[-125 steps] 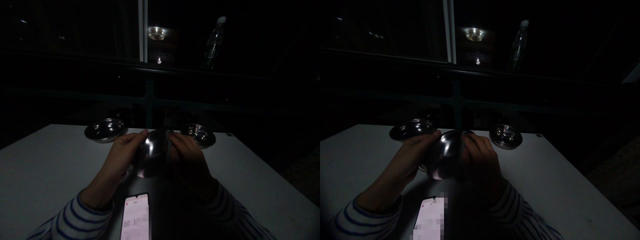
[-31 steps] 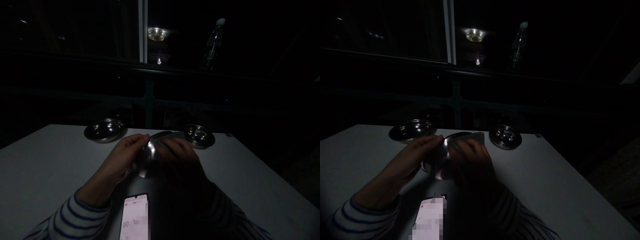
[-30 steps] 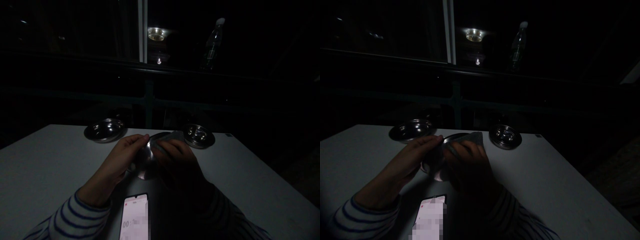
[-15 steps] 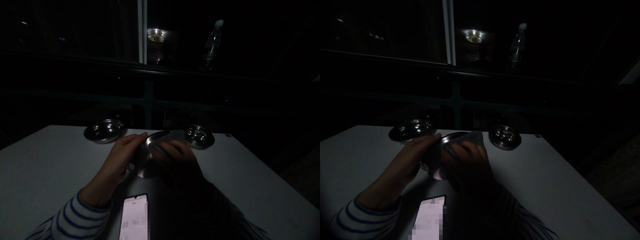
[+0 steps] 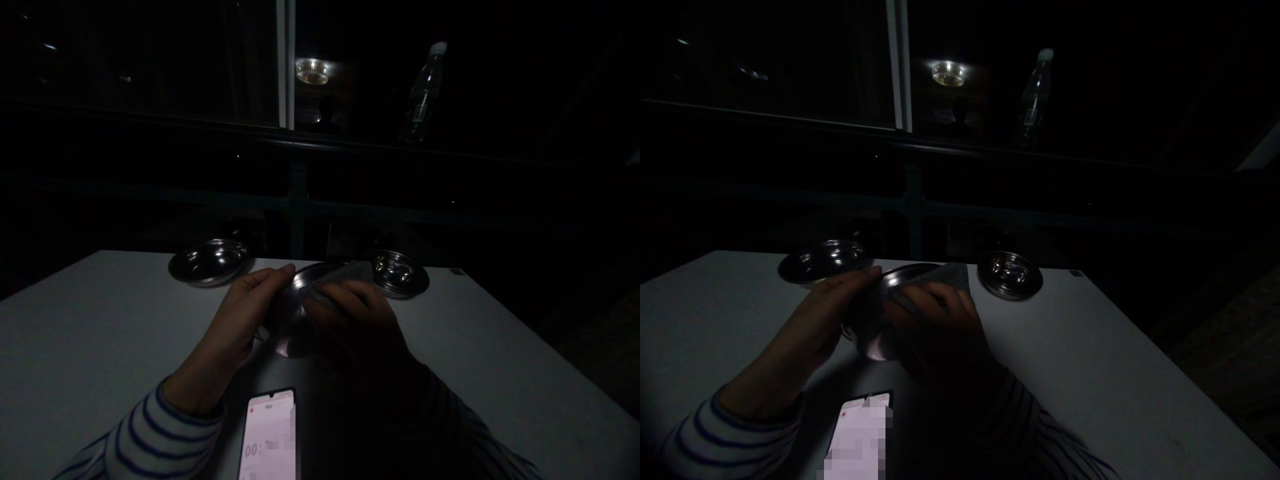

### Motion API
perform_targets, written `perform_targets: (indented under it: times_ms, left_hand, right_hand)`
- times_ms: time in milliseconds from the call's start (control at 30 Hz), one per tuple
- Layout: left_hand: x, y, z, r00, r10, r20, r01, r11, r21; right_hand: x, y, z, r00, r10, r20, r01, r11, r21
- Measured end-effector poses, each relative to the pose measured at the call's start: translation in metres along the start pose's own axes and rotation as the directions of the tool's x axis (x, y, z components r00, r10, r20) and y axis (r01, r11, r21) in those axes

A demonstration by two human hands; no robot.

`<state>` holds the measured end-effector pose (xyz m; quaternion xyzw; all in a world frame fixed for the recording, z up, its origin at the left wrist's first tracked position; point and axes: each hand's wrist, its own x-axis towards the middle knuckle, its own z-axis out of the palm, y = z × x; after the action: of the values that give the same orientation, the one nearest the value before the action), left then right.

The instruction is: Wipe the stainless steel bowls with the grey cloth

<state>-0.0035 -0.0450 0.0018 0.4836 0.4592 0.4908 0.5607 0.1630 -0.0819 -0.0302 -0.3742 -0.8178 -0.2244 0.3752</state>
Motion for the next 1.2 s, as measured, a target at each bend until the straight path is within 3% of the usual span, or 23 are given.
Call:
perform_targets:
  times_ms: [200,433,667,733,867,933,1033,1100,1200]
  left_hand:
    - [0.001,0.001,0.0,0.998,0.019,-0.061,-0.022,0.999,-0.046]
    - [-0.003,-0.001,0.006,1.0,0.019,-0.004,-0.019,0.998,0.062]
    - [-0.001,0.002,-0.001,0.999,0.036,-0.016,-0.034,0.996,0.083]
    - [-0.001,0.001,-0.001,0.999,0.035,-0.013,-0.034,0.996,0.082]
    - [-0.003,-0.001,0.004,0.999,-0.003,0.051,0.001,0.999,0.039]
    - [-0.003,-0.003,0.006,0.997,-0.035,0.073,0.035,0.999,0.006]
    - [-0.003,-0.005,0.008,0.994,-0.043,0.099,0.044,0.999,-0.016]
    - [-0.002,-0.005,0.007,0.993,-0.036,0.111,0.037,0.999,-0.007]
    - [-0.002,-0.004,0.005,0.992,-0.037,0.124,0.034,0.999,0.026]
  right_hand:
    - [0.001,0.021,0.008,0.947,0.293,-0.129,-0.285,0.955,0.076]
    - [0.001,0.002,0.007,0.998,0.056,-0.043,-0.055,0.998,0.015]
    - [0.001,0.025,0.008,0.93,0.358,-0.078,-0.349,0.931,0.107]
    - [0.002,0.025,0.007,0.942,0.328,-0.072,-0.321,0.943,0.088]
    - [0.002,0.006,0.004,0.992,0.114,0.049,-0.115,0.993,0.01]
    - [0.001,-0.006,0.004,0.994,0.009,0.111,-0.007,1.0,-0.019]
    - [-0.001,-0.018,0.007,0.984,-0.134,0.113,0.141,0.988,-0.056]
    - [-0.002,-0.019,0.008,0.983,-0.154,0.1,0.16,0.985,-0.064]
    - [-0.002,-0.007,0.007,0.998,-0.04,0.045,0.043,0.997,-0.061]
